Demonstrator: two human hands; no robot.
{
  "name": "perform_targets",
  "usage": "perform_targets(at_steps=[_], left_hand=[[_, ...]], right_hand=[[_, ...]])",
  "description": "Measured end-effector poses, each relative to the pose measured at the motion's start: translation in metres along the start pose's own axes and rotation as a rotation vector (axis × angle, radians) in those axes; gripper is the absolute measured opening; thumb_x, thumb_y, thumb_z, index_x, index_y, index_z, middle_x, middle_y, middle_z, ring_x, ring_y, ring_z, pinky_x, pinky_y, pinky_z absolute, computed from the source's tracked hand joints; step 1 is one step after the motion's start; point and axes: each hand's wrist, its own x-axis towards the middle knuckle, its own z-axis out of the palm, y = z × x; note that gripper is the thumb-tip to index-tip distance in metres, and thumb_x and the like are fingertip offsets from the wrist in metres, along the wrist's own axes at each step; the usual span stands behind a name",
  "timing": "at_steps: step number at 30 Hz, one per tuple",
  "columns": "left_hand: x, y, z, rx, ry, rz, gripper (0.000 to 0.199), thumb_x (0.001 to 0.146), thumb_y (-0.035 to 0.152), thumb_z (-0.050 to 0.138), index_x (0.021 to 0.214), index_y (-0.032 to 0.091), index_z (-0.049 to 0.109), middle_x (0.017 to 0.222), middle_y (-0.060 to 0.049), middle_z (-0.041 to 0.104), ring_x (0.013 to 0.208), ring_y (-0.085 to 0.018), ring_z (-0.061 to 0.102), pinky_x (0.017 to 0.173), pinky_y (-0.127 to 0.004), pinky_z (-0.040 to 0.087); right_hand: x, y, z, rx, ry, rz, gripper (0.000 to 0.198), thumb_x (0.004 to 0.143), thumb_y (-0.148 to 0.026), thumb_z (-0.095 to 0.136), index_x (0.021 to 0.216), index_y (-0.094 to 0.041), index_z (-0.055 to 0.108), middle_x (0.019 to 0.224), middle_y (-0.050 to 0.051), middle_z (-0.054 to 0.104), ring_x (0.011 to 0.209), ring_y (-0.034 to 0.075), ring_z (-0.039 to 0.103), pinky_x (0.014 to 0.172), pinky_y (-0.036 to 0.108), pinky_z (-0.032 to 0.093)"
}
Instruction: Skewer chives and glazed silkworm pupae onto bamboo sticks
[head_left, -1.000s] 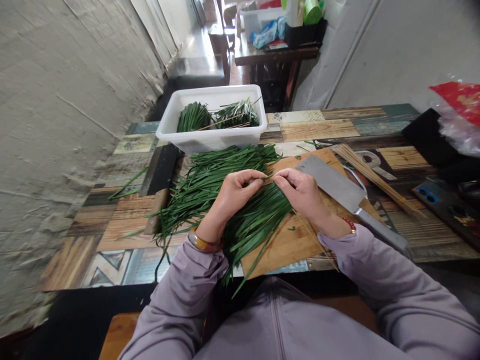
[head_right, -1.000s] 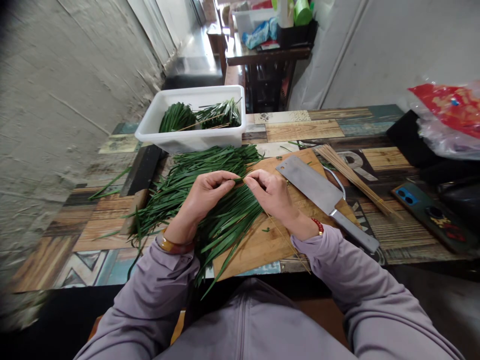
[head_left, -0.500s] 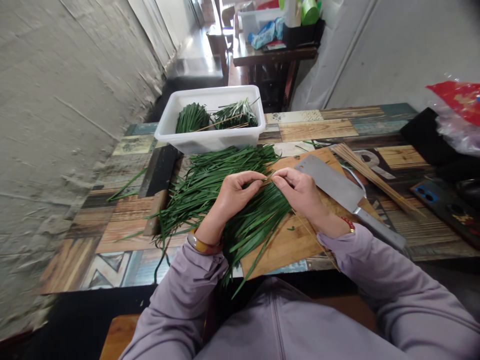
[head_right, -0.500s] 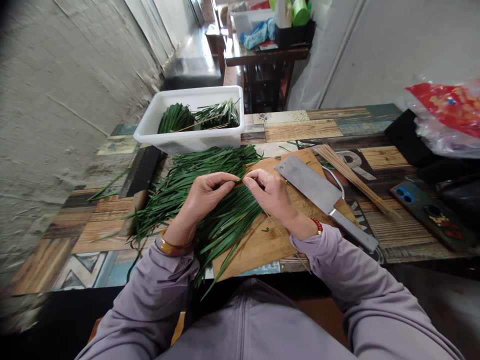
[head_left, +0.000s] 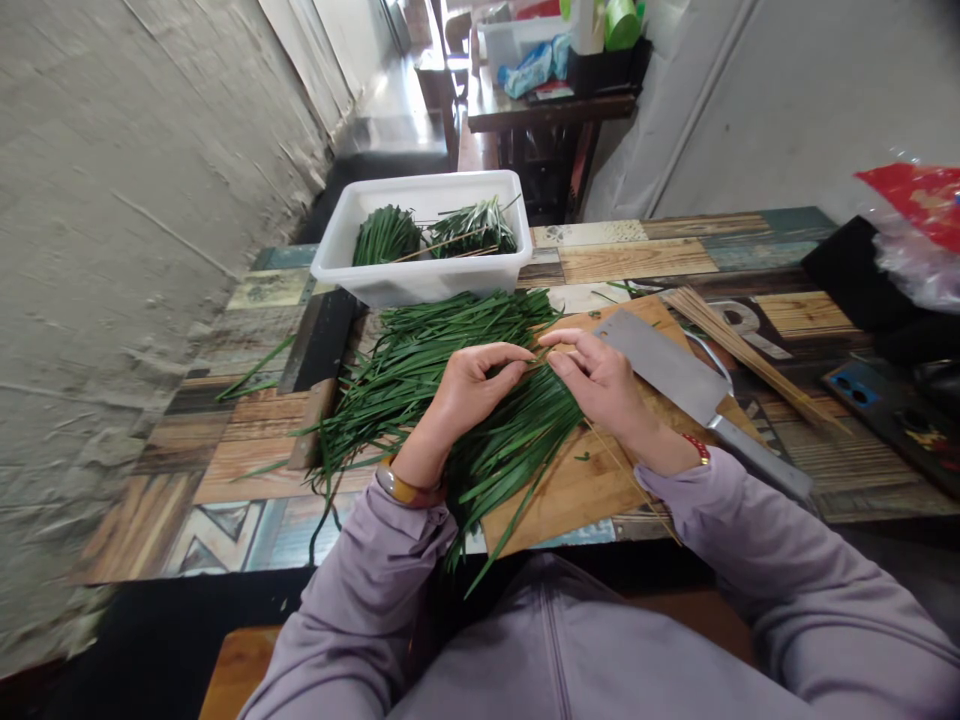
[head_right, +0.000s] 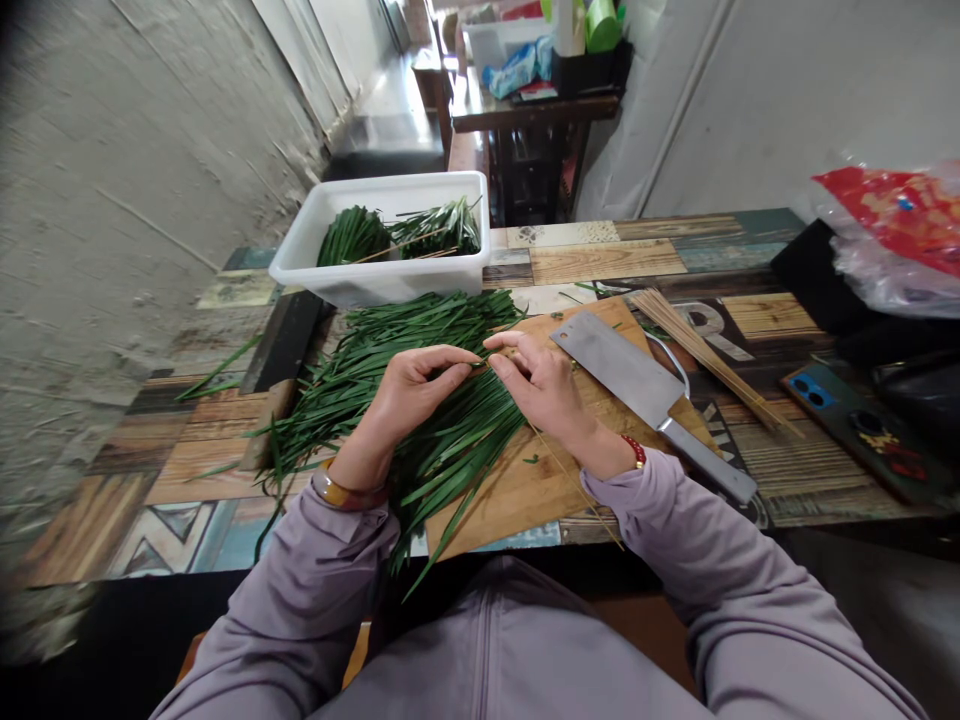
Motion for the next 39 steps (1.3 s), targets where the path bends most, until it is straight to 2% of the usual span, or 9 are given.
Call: perform_targets(at_steps=[11, 18, 21, 25, 32, 39], left_hand=[[0.0003, 0.0022, 0.0016, -0.003, -0.063, 0.028, 0.019, 0.085, 0.026, 0.06, 0.089, 0.017, 0.076, 0.087, -0.004, 0.076, 0.078, -0.016, 0.068, 0.077, -0.026, 0.052], [-0.0004, 0.0056, 0.0002, -0.167, 0.02, -0.132, 0.02, 0.085, 0.03, 0.058, 0.085, 0.015, 0.071, 0.067, 0.0, 0.065, 0.057, -0.01, 0.051, 0.054, -0.021, 0.04], [0.0011, 0.001, 0.0003, -0.217, 0.071, -0.166, 0.019, 0.083, 0.03, 0.06, 0.082, 0.015, 0.071, 0.066, -0.001, 0.064, 0.055, -0.009, 0.048, 0.051, -0.021, 0.038], [0.0016, -0.0028, 0.0018, -0.176, 0.128, -0.14, 0.017, 0.08, 0.03, 0.065, 0.084, 0.016, 0.074, 0.073, -0.002, 0.068, 0.059, -0.01, 0.052, 0.052, -0.022, 0.039], [0.0008, 0.0038, 0.0064, -0.141, 0.095, -0.139, 0.018, 0.078, 0.03, 0.067, 0.07, 0.014, 0.068, 0.063, 0.0, 0.063, 0.057, -0.01, 0.05, 0.054, -0.022, 0.038], [0.0008, 0.0059, 0.004, -0.038, 0.068, -0.02, 0.015, 0.081, 0.026, 0.063, 0.08, 0.015, 0.074, 0.071, -0.002, 0.066, 0.063, -0.012, 0.053, 0.059, -0.024, 0.039]], right_hand=[[0.0008, -0.0003, 0.0012, 0.003, 0.025, 0.039, 0.022, 0.093, -0.042, 0.053, 0.09, -0.021, 0.058, 0.055, -0.008, 0.041, 0.049, 0.01, 0.036, 0.05, 0.025, 0.025], [0.0008, -0.0034, 0.0008, 0.011, 0.039, 0.031, 0.024, 0.091, -0.044, 0.057, 0.087, -0.021, 0.058, 0.058, -0.006, 0.046, 0.051, 0.01, 0.04, 0.051, 0.025, 0.029], [-0.0006, -0.002, 0.0014, 0.031, 0.033, 0.042, 0.026, 0.092, -0.047, 0.056, 0.089, -0.021, 0.058, 0.059, -0.006, 0.047, 0.051, 0.01, 0.04, 0.05, 0.025, 0.029], [-0.003, -0.002, 0.002, -0.004, 0.028, 0.026, 0.024, 0.093, -0.045, 0.056, 0.089, -0.021, 0.059, 0.056, -0.007, 0.043, 0.05, 0.01, 0.036, 0.049, 0.025, 0.027], [-0.0034, -0.0019, 0.0029, -0.006, 0.013, -0.021, 0.018, 0.093, -0.039, 0.056, 0.09, -0.022, 0.059, 0.055, -0.007, 0.041, 0.049, 0.01, 0.035, 0.049, 0.026, 0.026], [-0.0022, -0.001, 0.0029, -0.051, 0.027, 0.004, 0.02, 0.093, -0.041, 0.056, 0.088, -0.022, 0.059, 0.055, -0.007, 0.04, 0.05, 0.01, 0.035, 0.049, 0.025, 0.025]])
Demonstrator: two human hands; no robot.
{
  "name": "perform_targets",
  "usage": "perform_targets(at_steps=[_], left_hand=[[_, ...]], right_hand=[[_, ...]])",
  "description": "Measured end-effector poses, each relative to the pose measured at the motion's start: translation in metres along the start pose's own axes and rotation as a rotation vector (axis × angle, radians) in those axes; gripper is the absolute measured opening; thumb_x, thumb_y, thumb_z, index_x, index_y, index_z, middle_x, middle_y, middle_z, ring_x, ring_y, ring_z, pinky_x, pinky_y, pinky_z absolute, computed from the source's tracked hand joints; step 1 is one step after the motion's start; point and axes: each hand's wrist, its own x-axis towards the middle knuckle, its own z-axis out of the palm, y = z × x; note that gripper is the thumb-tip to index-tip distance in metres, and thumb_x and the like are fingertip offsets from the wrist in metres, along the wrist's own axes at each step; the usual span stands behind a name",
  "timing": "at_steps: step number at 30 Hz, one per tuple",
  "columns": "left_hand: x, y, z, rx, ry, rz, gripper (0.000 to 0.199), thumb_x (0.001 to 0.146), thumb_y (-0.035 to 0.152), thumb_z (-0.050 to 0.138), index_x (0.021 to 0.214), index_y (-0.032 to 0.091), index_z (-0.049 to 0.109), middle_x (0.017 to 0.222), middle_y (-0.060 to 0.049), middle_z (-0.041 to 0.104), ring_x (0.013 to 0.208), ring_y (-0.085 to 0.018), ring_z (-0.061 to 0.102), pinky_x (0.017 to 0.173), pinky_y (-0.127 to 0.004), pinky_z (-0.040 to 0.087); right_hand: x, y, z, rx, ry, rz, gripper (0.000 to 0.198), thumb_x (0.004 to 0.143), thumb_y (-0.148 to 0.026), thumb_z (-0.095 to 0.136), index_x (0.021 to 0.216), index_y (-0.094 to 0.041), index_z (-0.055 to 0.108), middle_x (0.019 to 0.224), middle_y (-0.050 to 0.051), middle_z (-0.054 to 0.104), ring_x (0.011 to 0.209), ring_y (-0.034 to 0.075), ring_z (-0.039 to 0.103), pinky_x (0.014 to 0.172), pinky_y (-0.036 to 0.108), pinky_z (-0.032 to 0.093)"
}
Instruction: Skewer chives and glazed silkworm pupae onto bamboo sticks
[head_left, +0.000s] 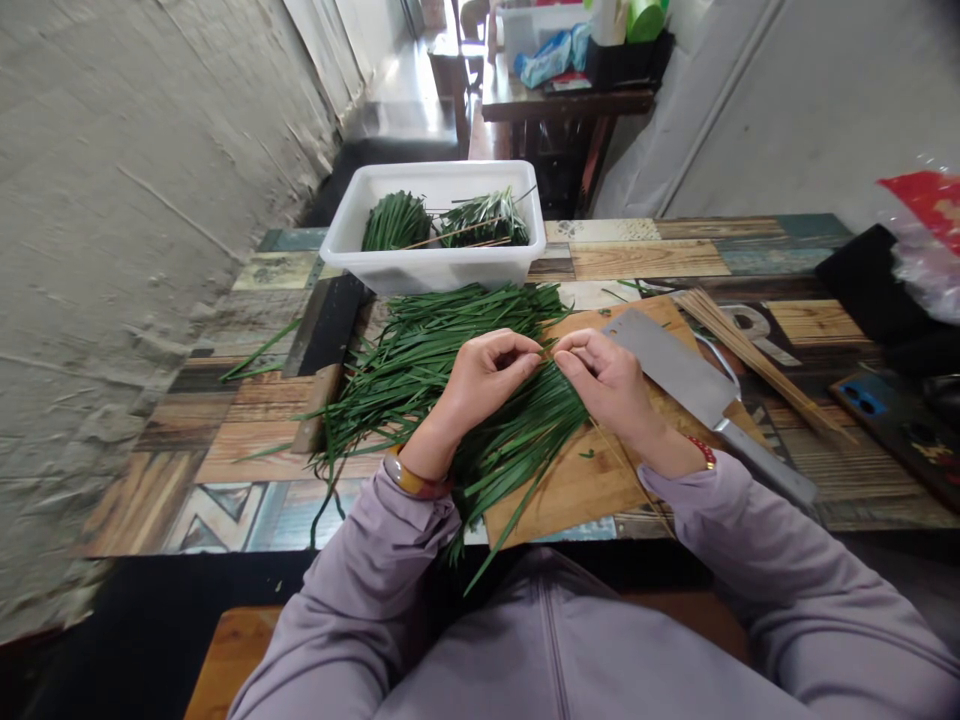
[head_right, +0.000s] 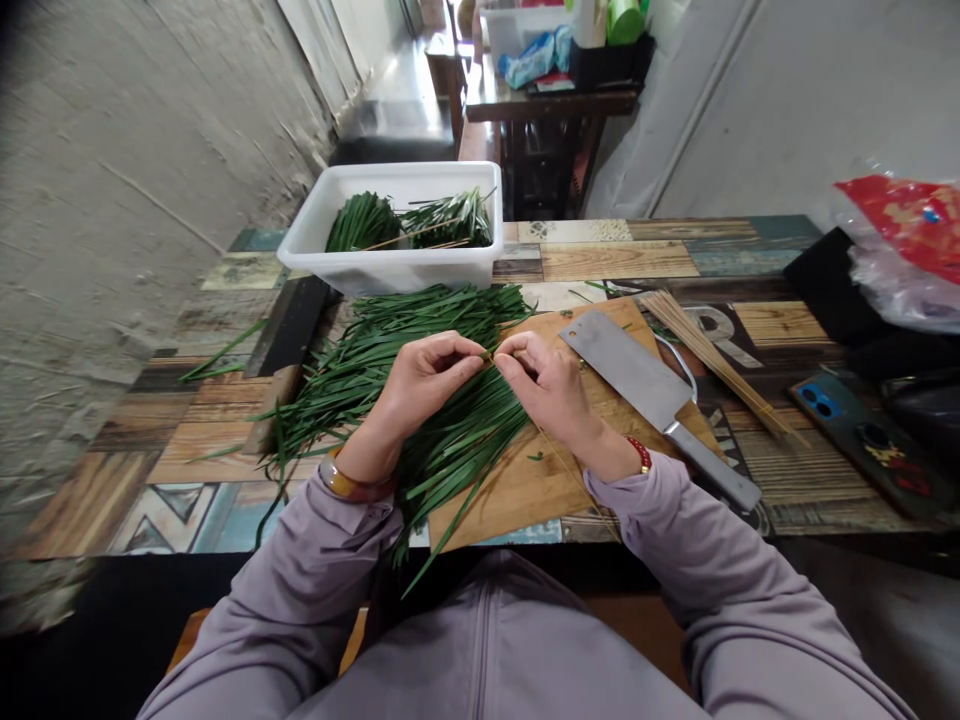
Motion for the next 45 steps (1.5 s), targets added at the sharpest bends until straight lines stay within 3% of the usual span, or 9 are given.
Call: perform_targets(at_steps=[28, 37, 45], left_hand=[[0.0, -0.0006, -0.0009, 0.074, 0.005, 0.065, 0.017, 0.083, 0.021, 0.059, 0.081, 0.017, 0.075, 0.07, -0.001, 0.064, 0.062, -0.012, 0.053, 0.06, -0.025, 0.039], [-0.0013, -0.0024, 0.0012, 0.156, 0.037, 0.159, 0.018, 0.084, 0.017, 0.058, 0.084, 0.018, 0.075, 0.073, -0.002, 0.065, 0.067, -0.012, 0.058, 0.064, -0.025, 0.042], [-0.0003, -0.0049, 0.0027, 0.175, 0.063, 0.157, 0.016, 0.082, 0.014, 0.057, 0.081, 0.016, 0.073, 0.066, 0.0, 0.061, 0.059, -0.011, 0.051, 0.059, -0.024, 0.039]], right_hand=[[0.0003, -0.0029, -0.0008, -0.006, 0.015, 0.009, 0.023, 0.092, -0.045, 0.057, 0.086, -0.022, 0.059, 0.055, -0.007, 0.041, 0.049, 0.01, 0.036, 0.049, 0.026, 0.026], [0.0016, -0.0005, -0.0004, -0.002, 0.017, 0.017, 0.023, 0.092, -0.044, 0.057, 0.087, -0.022, 0.059, 0.055, -0.007, 0.041, 0.049, 0.01, 0.036, 0.049, 0.025, 0.026], [0.0003, -0.0029, -0.0007, 0.022, 0.013, 0.007, 0.022, 0.092, -0.043, 0.058, 0.086, -0.021, 0.059, 0.055, -0.007, 0.041, 0.05, 0.009, 0.036, 0.05, 0.025, 0.027]])
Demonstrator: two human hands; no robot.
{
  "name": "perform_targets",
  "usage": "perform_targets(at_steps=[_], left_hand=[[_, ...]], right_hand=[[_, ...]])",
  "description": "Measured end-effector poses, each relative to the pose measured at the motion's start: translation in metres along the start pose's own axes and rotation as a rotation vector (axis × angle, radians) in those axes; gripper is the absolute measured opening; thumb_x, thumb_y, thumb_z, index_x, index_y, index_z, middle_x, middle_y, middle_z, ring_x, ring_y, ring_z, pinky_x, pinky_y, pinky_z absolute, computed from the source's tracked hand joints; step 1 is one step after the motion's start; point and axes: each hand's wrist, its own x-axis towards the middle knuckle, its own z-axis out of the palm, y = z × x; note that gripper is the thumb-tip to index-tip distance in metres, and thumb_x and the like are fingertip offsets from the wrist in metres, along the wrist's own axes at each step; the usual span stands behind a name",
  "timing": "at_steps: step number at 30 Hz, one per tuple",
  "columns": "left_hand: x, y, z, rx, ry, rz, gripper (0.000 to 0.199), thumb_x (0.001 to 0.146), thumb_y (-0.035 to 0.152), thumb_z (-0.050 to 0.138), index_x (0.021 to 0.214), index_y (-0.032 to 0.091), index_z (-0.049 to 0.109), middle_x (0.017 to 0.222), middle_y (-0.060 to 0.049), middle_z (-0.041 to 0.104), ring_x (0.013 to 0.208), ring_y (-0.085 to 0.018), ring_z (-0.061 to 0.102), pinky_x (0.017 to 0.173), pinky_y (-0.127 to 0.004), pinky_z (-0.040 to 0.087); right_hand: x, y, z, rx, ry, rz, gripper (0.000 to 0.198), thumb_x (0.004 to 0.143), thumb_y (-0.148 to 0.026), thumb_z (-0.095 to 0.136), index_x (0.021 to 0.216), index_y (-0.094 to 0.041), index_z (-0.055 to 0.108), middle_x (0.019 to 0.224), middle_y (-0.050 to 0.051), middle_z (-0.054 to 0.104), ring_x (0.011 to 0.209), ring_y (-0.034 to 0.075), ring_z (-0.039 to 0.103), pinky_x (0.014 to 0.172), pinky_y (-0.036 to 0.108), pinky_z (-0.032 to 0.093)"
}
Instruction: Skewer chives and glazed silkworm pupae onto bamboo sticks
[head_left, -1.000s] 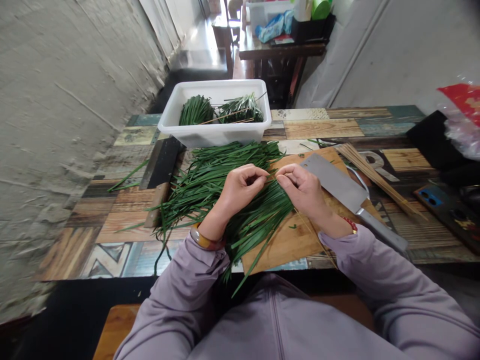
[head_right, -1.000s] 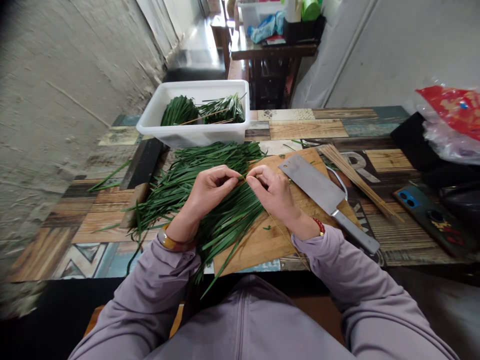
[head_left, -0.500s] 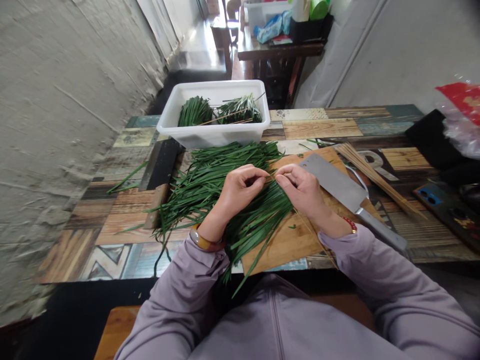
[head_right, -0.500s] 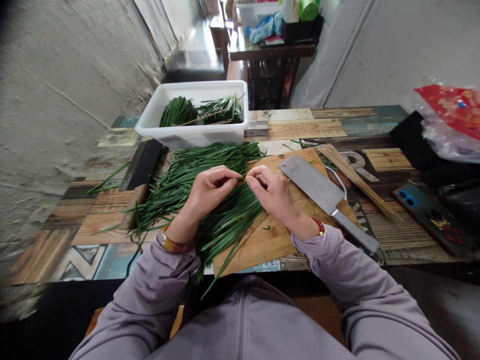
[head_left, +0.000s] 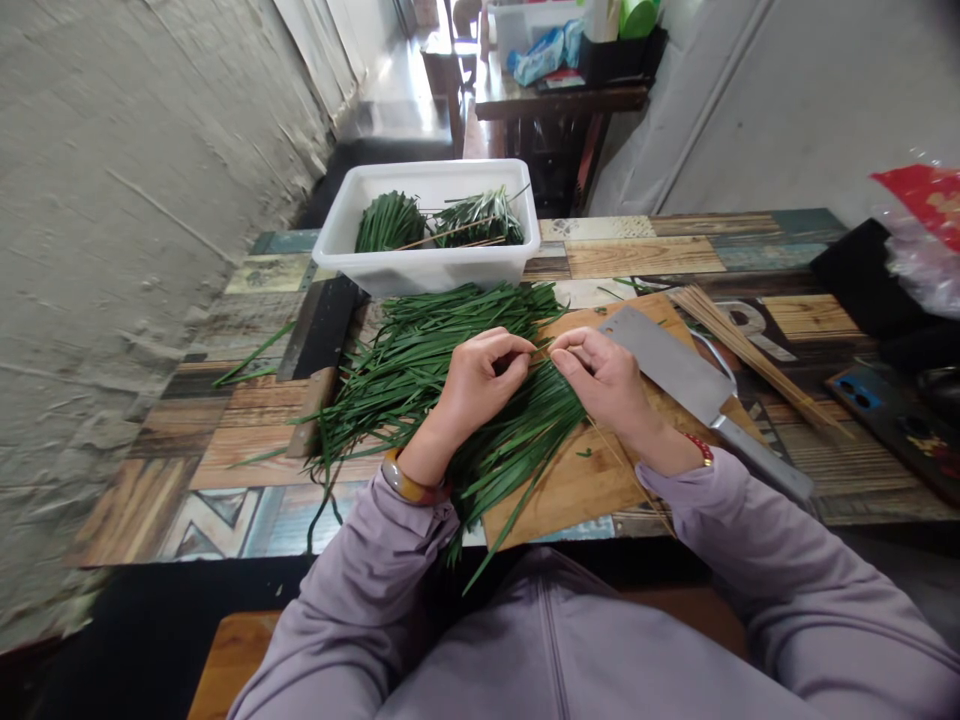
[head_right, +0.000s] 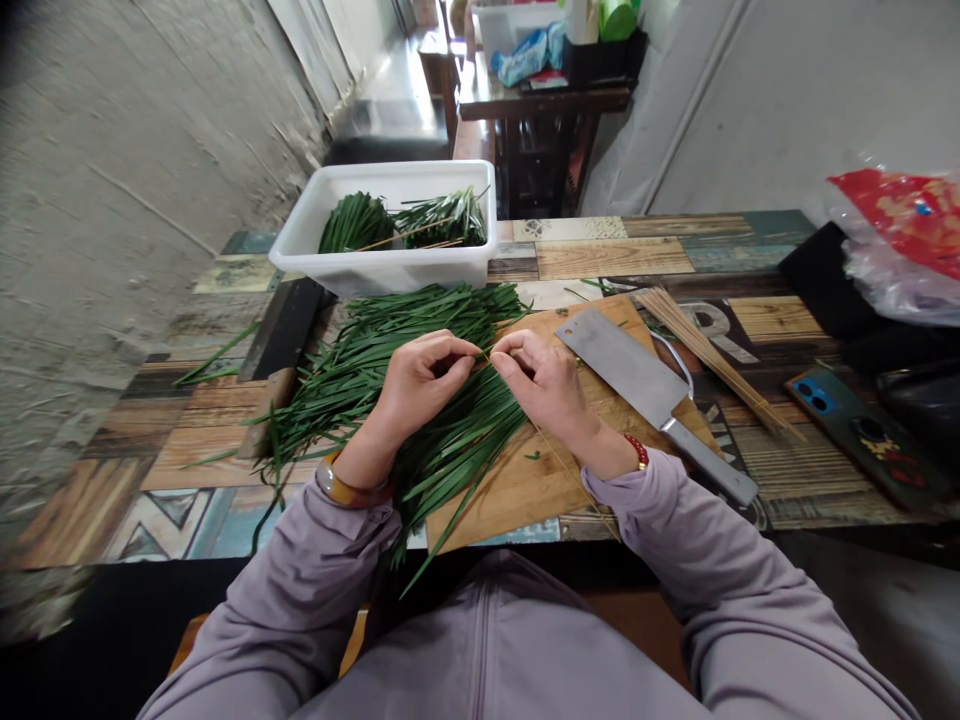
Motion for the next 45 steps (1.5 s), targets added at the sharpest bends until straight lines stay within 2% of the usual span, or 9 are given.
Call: perform_targets(at_steps=[8, 20, 37, 41, 45], left_hand=[[-0.0004, -0.0024, 0.0015, 0.002, 0.011, 0.073, 0.016, 0.084, 0.014, 0.058, 0.082, 0.015, 0.075, 0.066, 0.001, 0.061, 0.058, -0.009, 0.052, 0.057, -0.022, 0.038], [-0.0017, -0.0026, 0.0016, 0.018, 0.008, 0.103, 0.017, 0.084, 0.011, 0.058, 0.086, 0.016, 0.075, 0.072, -0.001, 0.065, 0.064, -0.01, 0.058, 0.061, -0.022, 0.043], [-0.0031, -0.0022, 0.0015, 0.067, 0.013, 0.142, 0.018, 0.086, 0.012, 0.058, 0.088, 0.018, 0.074, 0.074, -0.001, 0.065, 0.066, -0.01, 0.058, 0.063, -0.022, 0.044], [-0.0036, -0.0038, 0.0023, 0.096, 0.007, 0.196, 0.017, 0.087, 0.012, 0.058, 0.09, 0.017, 0.074, 0.075, -0.001, 0.063, 0.066, -0.01, 0.057, 0.062, -0.022, 0.043], [-0.0039, -0.0062, 0.0027, 0.122, 0.004, 0.226, 0.016, 0.089, 0.013, 0.058, 0.091, 0.017, 0.073, 0.076, -0.002, 0.062, 0.066, -0.01, 0.057, 0.062, -0.021, 0.042]], right_hand=[[0.0013, 0.0025, 0.0003, -0.016, 0.005, -0.022, 0.021, 0.093, -0.04, 0.056, 0.086, -0.02, 0.059, 0.055, -0.007, 0.04, 0.049, 0.009, 0.035, 0.049, 0.025, 0.025], [0.0018, 0.0044, 0.0003, -0.048, 0.009, -0.031, 0.021, 0.093, -0.041, 0.055, 0.087, -0.021, 0.06, 0.054, -0.008, 0.038, 0.049, 0.009, 0.035, 0.049, 0.025, 0.025], [0.002, 0.0049, 0.0003, -0.06, 0.011, -0.03, 0.019, 0.093, -0.038, 0.055, 0.088, -0.021, 0.06, 0.055, -0.007, 0.039, 0.049, 0.01, 0.035, 0.049, 0.025, 0.025], [0.0019, 0.0025, -0.0007, -0.065, 0.013, -0.019, 0.016, 0.093, -0.037, 0.056, 0.096, -0.021, 0.059, 0.051, -0.009, 0.036, 0.047, 0.01, 0.033, 0.049, 0.025, 0.026], [0.0021, -0.0017, -0.0022, -0.084, 0.006, -0.07, 0.028, 0.094, -0.032, 0.054, 0.118, -0.019, 0.06, 0.051, -0.01, 0.035, 0.047, 0.011, 0.032, 0.051, 0.026, 0.028]])
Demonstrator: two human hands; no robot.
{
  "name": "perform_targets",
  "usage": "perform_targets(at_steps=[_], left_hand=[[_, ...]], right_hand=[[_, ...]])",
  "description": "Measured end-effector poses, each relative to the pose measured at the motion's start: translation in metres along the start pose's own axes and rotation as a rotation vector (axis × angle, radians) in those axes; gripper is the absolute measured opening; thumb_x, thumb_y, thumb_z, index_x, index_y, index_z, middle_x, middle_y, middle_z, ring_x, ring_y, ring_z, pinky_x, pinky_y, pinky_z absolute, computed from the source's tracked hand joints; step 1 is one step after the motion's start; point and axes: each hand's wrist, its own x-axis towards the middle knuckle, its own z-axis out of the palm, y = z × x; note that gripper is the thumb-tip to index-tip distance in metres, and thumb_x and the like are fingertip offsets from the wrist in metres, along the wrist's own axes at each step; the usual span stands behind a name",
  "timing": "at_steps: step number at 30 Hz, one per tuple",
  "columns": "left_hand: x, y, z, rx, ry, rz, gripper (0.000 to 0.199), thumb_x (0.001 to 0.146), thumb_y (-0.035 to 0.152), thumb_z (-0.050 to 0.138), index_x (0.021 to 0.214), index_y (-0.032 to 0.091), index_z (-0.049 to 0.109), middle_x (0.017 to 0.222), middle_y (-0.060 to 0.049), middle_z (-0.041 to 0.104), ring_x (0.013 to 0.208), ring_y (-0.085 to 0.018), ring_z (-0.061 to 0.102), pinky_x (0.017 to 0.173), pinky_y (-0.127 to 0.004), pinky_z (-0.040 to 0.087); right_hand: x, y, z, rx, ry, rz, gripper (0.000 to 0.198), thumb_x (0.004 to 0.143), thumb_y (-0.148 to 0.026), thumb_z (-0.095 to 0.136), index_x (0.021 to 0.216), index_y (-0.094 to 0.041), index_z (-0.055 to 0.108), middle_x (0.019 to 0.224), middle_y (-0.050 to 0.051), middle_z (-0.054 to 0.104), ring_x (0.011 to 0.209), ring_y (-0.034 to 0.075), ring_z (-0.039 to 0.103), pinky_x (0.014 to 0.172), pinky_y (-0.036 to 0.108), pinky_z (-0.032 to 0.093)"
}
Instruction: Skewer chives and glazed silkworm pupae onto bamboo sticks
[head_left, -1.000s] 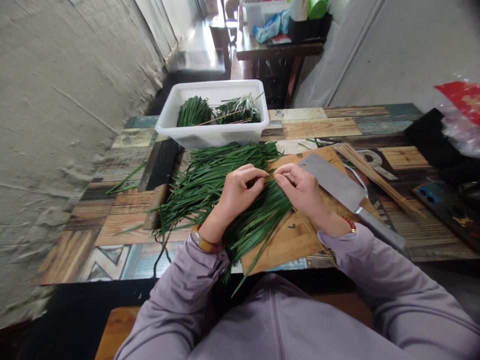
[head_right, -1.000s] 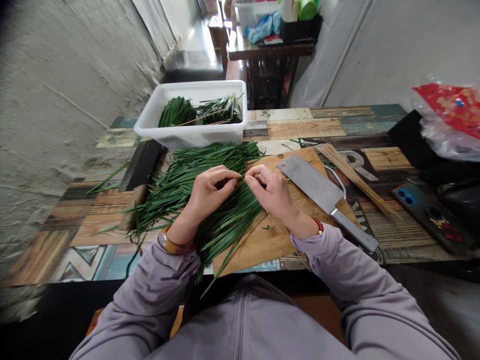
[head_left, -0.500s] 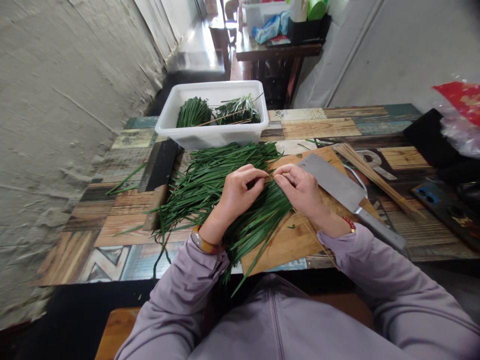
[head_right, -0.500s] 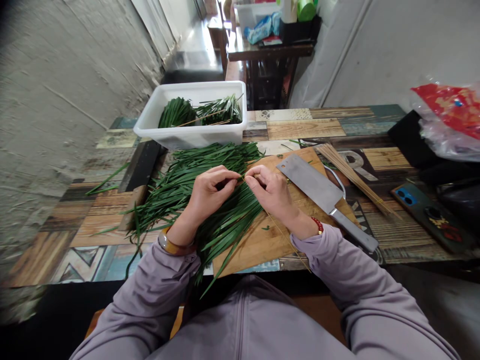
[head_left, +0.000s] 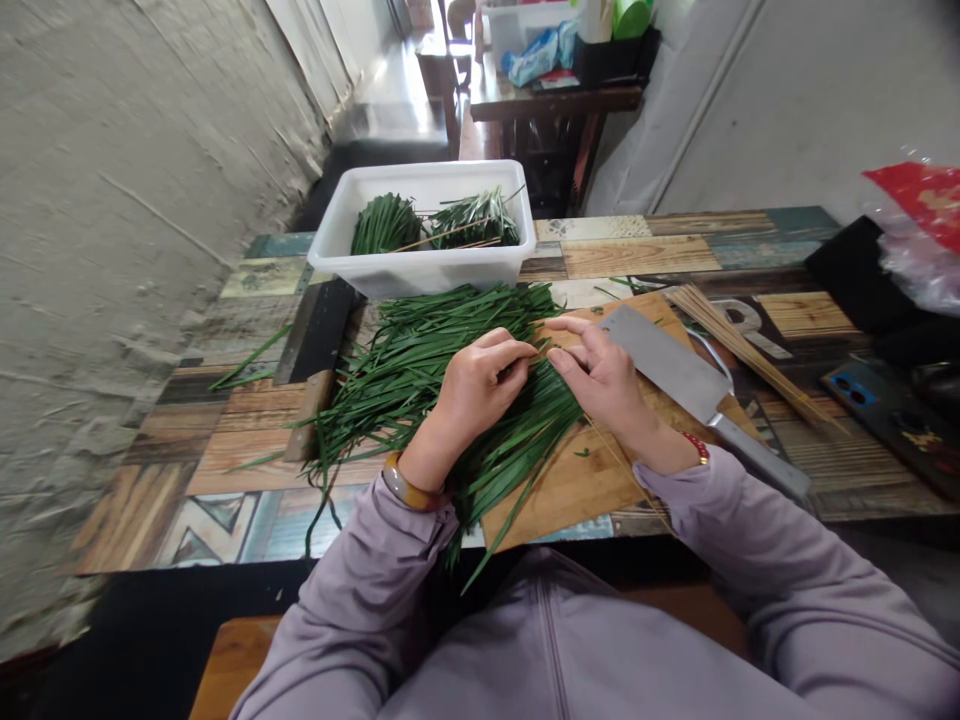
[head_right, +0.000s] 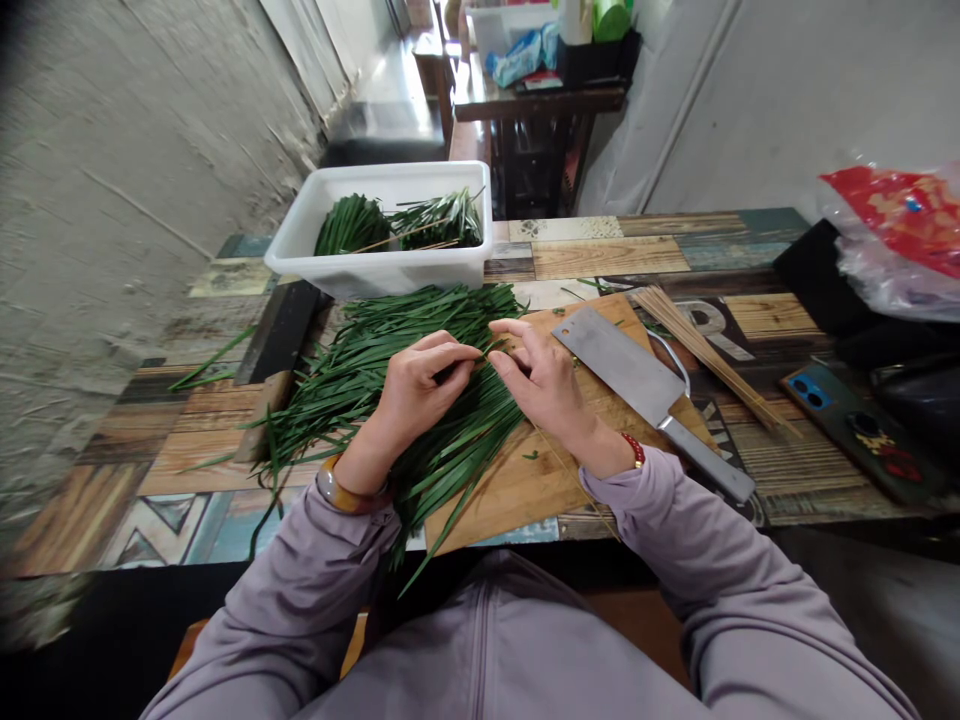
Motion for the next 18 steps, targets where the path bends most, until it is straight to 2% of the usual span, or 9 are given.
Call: perform_targets(at_steps=[3, 10, 14, 18], left_hand=[[-0.0003, -0.0006, -0.0003, 0.011, 0.0, 0.001, 0.017, 0.089, 0.014, 0.057, 0.091, 0.018, 0.073, 0.077, -0.001, 0.063, 0.067, -0.01, 0.057, 0.063, -0.021, 0.042], [-0.0002, 0.0014, -0.0014, 0.0, -0.012, -0.056, 0.015, 0.089, 0.015, 0.057, 0.09, 0.018, 0.072, 0.078, -0.002, 0.064, 0.069, -0.011, 0.058, 0.064, -0.023, 0.043], [0.0004, 0.0034, -0.0021, 0.003, -0.006, -0.104, 0.012, 0.087, 0.015, 0.058, 0.084, 0.018, 0.069, 0.076, -0.001, 0.064, 0.068, -0.012, 0.057, 0.063, -0.023, 0.042], [0.0007, 0.0035, -0.0021, -0.03, -0.014, -0.095, 0.013, 0.088, 0.015, 0.058, 0.083, 0.018, 0.07, 0.077, -0.002, 0.064, 0.07, -0.012, 0.057, 0.066, -0.024, 0.043]], right_hand=[[-0.0002, -0.0003, -0.0007, -0.023, -0.01, -0.032, 0.033, 0.095, -0.031, 0.053, 0.125, -0.02, 0.061, 0.052, -0.01, 0.033, 0.048, 0.011, 0.032, 0.052, 0.026, 0.028], [-0.0019, 0.0057, 0.0005, 0.004, -0.021, -0.027, 0.026, 0.096, -0.039, 0.052, 0.105, -0.021, 0.067, 0.057, -0.006, 0.045, 0.052, 0.011, 0.038, 0.051, 0.026, 0.03], [-0.002, 0.0053, 0.0009, 0.001, -0.011, -0.012, 0.026, 0.096, -0.042, 0.052, 0.102, -0.021, 0.066, 0.058, -0.005, 0.047, 0.051, 0.012, 0.04, 0.051, 0.026, 0.031], [-0.0015, 0.0038, 0.0008, -0.014, -0.003, -0.015, 0.025, 0.096, -0.042, 0.052, 0.1, -0.022, 0.066, 0.057, -0.005, 0.048, 0.051, 0.012, 0.04, 0.052, 0.026, 0.032]])
